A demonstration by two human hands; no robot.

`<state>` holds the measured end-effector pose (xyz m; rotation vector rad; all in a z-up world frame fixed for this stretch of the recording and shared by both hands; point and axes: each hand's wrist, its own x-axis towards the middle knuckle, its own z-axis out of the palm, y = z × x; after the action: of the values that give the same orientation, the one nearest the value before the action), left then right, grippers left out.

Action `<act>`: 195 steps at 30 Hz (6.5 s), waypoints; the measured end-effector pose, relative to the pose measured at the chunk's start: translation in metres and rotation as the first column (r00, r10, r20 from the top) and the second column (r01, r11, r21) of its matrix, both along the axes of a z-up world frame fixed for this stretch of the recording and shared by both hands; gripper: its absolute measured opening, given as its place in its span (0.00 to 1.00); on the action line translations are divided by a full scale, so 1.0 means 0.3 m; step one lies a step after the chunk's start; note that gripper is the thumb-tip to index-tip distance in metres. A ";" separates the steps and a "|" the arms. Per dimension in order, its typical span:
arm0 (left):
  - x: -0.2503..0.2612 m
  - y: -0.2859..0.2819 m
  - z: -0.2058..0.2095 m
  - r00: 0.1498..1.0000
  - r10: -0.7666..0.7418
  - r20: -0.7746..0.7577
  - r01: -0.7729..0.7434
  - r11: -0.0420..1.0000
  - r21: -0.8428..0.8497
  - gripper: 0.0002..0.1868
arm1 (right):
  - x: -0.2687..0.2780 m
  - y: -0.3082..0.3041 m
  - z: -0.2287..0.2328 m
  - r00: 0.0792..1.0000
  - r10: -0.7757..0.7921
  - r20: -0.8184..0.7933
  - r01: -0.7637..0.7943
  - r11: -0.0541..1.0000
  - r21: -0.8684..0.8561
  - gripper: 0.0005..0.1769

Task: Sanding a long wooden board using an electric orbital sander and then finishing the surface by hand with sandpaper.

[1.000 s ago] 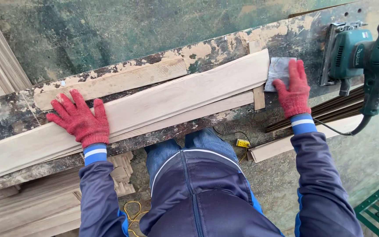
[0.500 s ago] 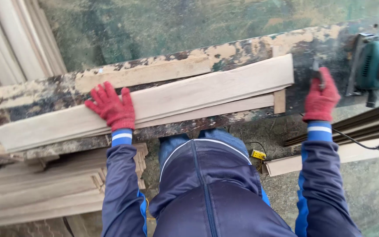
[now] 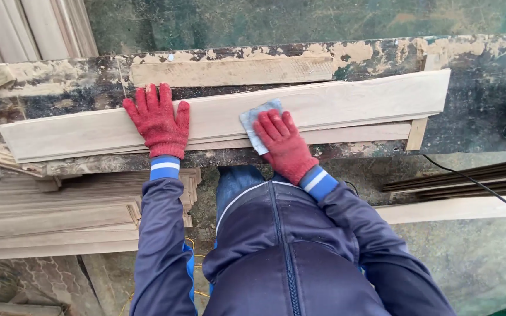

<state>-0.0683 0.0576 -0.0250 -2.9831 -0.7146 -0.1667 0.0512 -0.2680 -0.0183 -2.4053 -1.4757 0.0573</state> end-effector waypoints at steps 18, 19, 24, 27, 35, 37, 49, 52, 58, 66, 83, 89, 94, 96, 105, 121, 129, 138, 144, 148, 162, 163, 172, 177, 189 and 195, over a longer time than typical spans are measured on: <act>0.003 -0.015 0.076 0.988 0.030 -0.154 -0.043 0.996 -0.080 0.36 | -0.050 -0.150 -0.144 0.877 -0.475 0.073 0.479 0.847 -0.230 0.43; 0.008 -0.015 0.085 0.965 0.081 -0.251 -0.112 0.987 -0.113 0.37 | -0.027 -0.180 -0.145 0.882 -0.463 0.088 0.462 0.811 -0.358 0.41; 0.037 -0.030 0.117 0.963 0.076 -0.260 -0.107 0.988 -0.108 0.36 | 0.347 -0.610 -0.116 0.494 -0.860 0.128 0.816 0.407 -0.411 0.34; 0.026 -0.036 0.111 0.966 0.074 -0.247 -0.104 0.988 -0.110 0.36 | 0.311 -0.552 -0.165 0.404 -0.898 0.174 0.860 0.308 -0.407 0.35; -0.017 0.007 0.006 0.994 0.026 -0.110 -0.041 0.990 -0.136 0.31 | 0.057 -0.305 -0.113 0.874 -0.474 0.106 0.485 0.865 -0.127 0.41; -0.036 0.008 -0.015 0.995 0.023 -0.100 -0.030 0.997 -0.066 0.28 | 0.216 -0.420 -0.029 0.646 -0.751 0.139 0.684 0.488 -0.543 0.33; -0.007 -0.014 0.035 0.971 0.095 -0.221 -0.112 0.992 -0.066 0.34 | -0.044 0.089 -0.119 0.964 -0.261 -0.049 0.263 0.963 0.052 0.38; -0.007 -0.018 0.026 0.985 0.096 -0.145 -0.113 0.987 -0.114 0.33 | -0.007 0.023 -0.190 0.986 -0.164 -0.001 0.164 0.985 0.047 0.34; -0.001 -0.009 0.017 0.997 0.007 0.072 -0.005 0.999 -0.036 0.30 | 0.495 -0.619 -0.148 0.749 -0.539 0.384 0.662 0.633 -0.402 0.26; 0.031 -0.108 0.069 0.906 0.421 0.048 -0.423 0.901 0.091 0.41 | 0.207 -0.137 -0.084 0.947 -0.314 -0.065 0.316 0.949 0.015 0.31; -0.482 0.244 0.097 0.759 0.635 -0.145 -0.646 0.762 -0.045 0.41 | 0.302 -0.213 0.087 0.958 0.286 -0.023 -0.287 0.952 -0.111 0.41; -0.767 0.698 0.138 0.588 0.777 -0.223 -0.809 0.567 -0.155 0.38 | 0.172 -0.009 0.117 0.977 0.213 0.003 -0.210 0.968 -0.137 0.35; -0.864 0.974 0.174 0.690 0.696 -0.199 -0.724 0.659 -0.204 0.18 | -0.025 0.350 0.167 0.966 0.247 -0.068 -0.254 0.961 -0.107 0.36; -0.881 0.980 0.186 0.742 0.660 -0.118 -0.663 0.696 -0.275 0.17 | -0.116 0.549 0.178 0.963 0.258 -0.076 -0.265 0.959 -0.097 0.35; -0.844 1.058 0.310 0.631 0.698 -0.337 -0.725 0.378 -0.576 0.34 | -0.598 1.595 0.108 0.879 0.469 0.084 -0.477 0.865 0.158 0.23; -0.853 1.037 0.311 0.706 0.647 -0.286 -0.683 0.518 -0.515 0.32 | -0.440 1.023 0.161 0.904 0.230 0.362 -0.082 0.921 -0.380 0.33; -0.858 1.064 0.266 0.696 0.642 -0.322 -0.703 0.517 -0.488 0.32 | -0.635 1.490 0.103 0.958 0.220 0.182 -0.185 0.964 -0.192 0.22; -0.862 1.046 0.267 0.656 0.726 -0.208 -0.706 0.493 -0.508 0.27 | -0.770 1.852 0.047 0.902 0.425 0.072 -0.431 0.895 0.116 0.26; -0.838 1.057 0.321 0.685 0.683 -0.254 -0.689 0.493 -0.531 0.31 | -0.527 1.269 0.113 0.964 0.240 0.116 -0.234 0.970 -0.062 0.27; -0.827 1.042 0.306 0.635 0.709 -0.308 -0.727 0.413 -0.549 0.34 | -0.463 0.986 0.120 1.000 -0.002 0.024 0.006 0.981 -0.195 0.27; -0.882 0.990 0.123 0.680 0.729 -0.078 -0.662 0.566 -0.492 0.30 | -0.721 1.754 0.039 0.923 0.385 -0.014 -0.380 0.915 0.134 0.27; -0.876 0.990 0.128 0.648 0.760 -0.057 -0.657 0.519 -0.547 0.33 | -0.690 1.698 0.073 0.915 0.402 0.019 -0.402 0.908 0.119 0.27; -0.868 1.010 0.191 0.659 0.746 -0.095 -0.656 0.509 -0.557 0.33 | -0.511 0.870 0.103 0.998 0.070 0.006 -0.069 0.991 -0.116 0.27; -0.860 1.007 0.188 0.652 0.753 -0.090 -0.657 0.502 -0.562 0.32 | -0.719 1.298 0.090 0.968 0.246 -0.050 -0.246 0.969 0.019 0.29; -0.863 1.020 0.191 0.693 0.706 -0.146 -0.649 0.524 -0.551 0.32 | -0.579 1.050 0.137 0.976 0.215 0.036 -0.213 0.975 -0.066 0.27; -0.850 1.018 0.180 0.639 0.755 -0.150 -0.694 0.480 -0.537 0.33 | -0.695 1.287 0.082 0.970 0.237 0.052 -0.239 0.971 0.029 0.28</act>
<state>-0.3233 0.3631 0.0291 -2.7677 -2.3355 -0.0637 -0.1575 0.1183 0.0062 -2.2044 -1.7662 0.0273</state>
